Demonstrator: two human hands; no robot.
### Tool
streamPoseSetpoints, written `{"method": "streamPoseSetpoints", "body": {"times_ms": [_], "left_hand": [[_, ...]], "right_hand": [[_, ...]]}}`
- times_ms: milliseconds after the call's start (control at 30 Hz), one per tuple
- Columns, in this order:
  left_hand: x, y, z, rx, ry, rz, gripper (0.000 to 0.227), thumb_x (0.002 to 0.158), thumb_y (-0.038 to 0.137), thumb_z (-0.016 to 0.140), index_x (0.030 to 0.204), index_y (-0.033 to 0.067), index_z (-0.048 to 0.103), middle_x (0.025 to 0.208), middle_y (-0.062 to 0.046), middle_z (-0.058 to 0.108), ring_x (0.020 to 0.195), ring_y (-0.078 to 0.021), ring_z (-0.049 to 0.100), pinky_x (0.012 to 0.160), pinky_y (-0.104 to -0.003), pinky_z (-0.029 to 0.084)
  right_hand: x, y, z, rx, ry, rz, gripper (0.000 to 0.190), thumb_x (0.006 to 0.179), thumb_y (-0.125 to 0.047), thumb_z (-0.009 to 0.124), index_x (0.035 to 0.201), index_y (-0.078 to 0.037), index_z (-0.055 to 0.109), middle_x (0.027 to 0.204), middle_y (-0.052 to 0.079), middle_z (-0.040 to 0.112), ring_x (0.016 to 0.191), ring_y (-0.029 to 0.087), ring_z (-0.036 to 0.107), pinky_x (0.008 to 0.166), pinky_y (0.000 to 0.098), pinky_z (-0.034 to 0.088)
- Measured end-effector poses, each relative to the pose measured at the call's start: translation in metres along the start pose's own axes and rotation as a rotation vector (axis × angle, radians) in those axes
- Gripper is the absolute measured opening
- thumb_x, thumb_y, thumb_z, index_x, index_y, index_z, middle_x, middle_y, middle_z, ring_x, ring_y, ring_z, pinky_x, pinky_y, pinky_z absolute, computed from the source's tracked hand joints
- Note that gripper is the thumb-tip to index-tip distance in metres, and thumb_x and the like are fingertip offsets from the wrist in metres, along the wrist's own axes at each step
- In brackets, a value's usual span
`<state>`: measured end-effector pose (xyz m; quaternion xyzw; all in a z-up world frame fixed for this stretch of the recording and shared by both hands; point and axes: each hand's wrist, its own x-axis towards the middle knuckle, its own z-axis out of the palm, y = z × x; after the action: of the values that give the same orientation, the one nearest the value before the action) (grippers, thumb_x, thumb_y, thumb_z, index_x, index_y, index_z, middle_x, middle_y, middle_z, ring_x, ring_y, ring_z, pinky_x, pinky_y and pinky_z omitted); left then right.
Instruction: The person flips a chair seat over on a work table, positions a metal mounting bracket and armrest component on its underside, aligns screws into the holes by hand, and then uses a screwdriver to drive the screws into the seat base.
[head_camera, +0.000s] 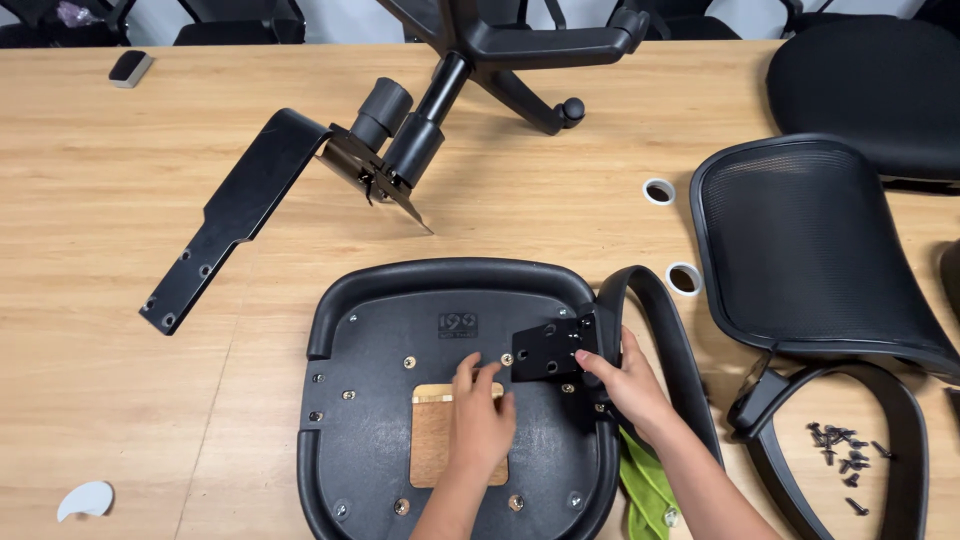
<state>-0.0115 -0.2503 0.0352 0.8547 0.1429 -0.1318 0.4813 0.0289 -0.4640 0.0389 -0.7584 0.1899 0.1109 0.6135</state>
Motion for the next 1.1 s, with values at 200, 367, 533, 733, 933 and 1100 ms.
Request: {"method": "streamPoseSetpoints", "body": {"times_ms": [200,367,533,733,933,1100], "left_hand": [[-0.008,-0.047,0.011,0.708,0.262,0.364,0.065,0.093,0.048,0.048,0.153,0.0239,0.045,0.164,-0.018,0.025,0.154,-0.0421,0.008,0.112,-0.074,-0.002],[-0.004,-0.049,0.010,0.810,0.235,0.272,0.069,0.094,0.057,0.038,0.158,0.0314,0.036,0.169,-0.013,0.019,0.156,-0.0420,0.004,0.114,-0.072,-0.003],[-0.006,-0.046,-0.006,0.765,0.529,0.475,0.061,0.093,0.060,0.037,0.149,0.0346,0.039,0.161,-0.007,0.025,0.150,-0.0438,0.008,0.114,-0.074,0.001],[-0.020,-0.021,-0.046,0.842,0.040,-0.082,0.070,0.095,0.062,0.036,0.161,0.0474,0.021,0.173,0.002,0.004,0.153,-0.0406,-0.008,0.113,-0.078,-0.003],[-0.025,0.020,-0.071,0.862,-0.171,-0.241,0.074,0.098,0.059,0.046,0.162,0.0333,0.018,0.172,-0.011,0.000,0.154,-0.0516,-0.003,0.113,-0.079,0.003],[0.000,0.010,-0.065,0.928,-0.072,-0.065,0.052,0.099,0.042,0.059,0.143,0.0157,0.050,0.153,-0.020,0.041,0.152,-0.0472,0.023,0.119,-0.074,0.012]], "right_hand": [[-0.003,0.003,0.001,0.039,-0.021,-0.033,0.082,0.081,-0.025,0.075,0.152,-0.005,0.038,0.128,0.015,0.069,0.119,0.022,0.066,0.101,0.0335,0.049],[-0.004,-0.002,0.000,0.022,-0.015,-0.025,0.082,0.081,-0.024,0.075,0.152,-0.005,0.038,0.127,0.015,0.069,0.117,0.022,0.066,0.100,0.0336,0.050],[-0.002,0.005,-0.005,-0.074,-0.043,-0.085,0.081,0.080,-0.021,0.077,0.151,-0.004,0.041,0.124,0.017,0.071,0.114,0.022,0.069,0.100,0.0333,0.051],[-0.011,-0.003,0.007,-0.187,-0.108,-0.249,0.085,0.075,-0.014,0.079,0.150,-0.003,0.041,0.121,0.018,0.073,0.110,0.024,0.072,0.096,0.0341,0.054],[-0.005,0.010,0.025,-0.135,-0.259,-0.310,0.085,0.075,-0.010,0.081,0.150,-0.002,0.042,0.129,0.016,0.070,0.117,0.022,0.068,0.100,0.0326,0.051],[-0.014,-0.003,0.028,-0.124,-0.239,-0.138,0.089,0.075,-0.009,0.080,0.154,-0.006,0.039,0.121,0.017,0.075,0.109,0.023,0.072,0.096,0.0328,0.054]]}}
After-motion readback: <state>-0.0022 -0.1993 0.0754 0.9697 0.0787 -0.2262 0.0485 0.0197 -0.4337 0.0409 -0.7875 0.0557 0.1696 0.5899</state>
